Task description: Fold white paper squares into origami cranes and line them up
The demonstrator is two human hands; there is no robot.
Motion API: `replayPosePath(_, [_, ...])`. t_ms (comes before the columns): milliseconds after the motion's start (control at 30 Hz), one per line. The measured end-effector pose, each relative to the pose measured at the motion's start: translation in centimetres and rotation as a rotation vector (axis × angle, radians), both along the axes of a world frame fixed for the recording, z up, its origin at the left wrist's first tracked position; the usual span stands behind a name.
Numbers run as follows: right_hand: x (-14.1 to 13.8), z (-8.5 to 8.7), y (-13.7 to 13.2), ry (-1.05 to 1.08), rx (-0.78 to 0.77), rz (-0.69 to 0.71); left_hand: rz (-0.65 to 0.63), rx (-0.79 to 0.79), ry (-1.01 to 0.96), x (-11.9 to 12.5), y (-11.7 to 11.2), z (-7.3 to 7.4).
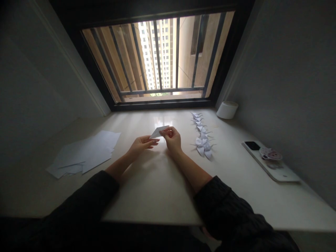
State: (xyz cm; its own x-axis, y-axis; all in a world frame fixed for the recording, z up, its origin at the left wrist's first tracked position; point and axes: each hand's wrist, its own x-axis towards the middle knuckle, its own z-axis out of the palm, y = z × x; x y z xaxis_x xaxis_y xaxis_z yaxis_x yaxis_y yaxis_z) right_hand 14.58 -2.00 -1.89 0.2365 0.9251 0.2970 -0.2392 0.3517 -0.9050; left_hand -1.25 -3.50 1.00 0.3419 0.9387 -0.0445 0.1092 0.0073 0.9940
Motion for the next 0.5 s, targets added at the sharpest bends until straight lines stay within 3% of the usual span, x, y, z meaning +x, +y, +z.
replayPosePath(233, [-0.27,-0.06,-0.27,-0.165,0.017,0.055,0.085,0.042,0.038,-0.07,0.05,-0.07])
replayPosePath(500, [-0.69,0.06,-0.44,-0.007,0.018,0.088,0.159,0.100,0.084,-0.01,0.02,-0.15])
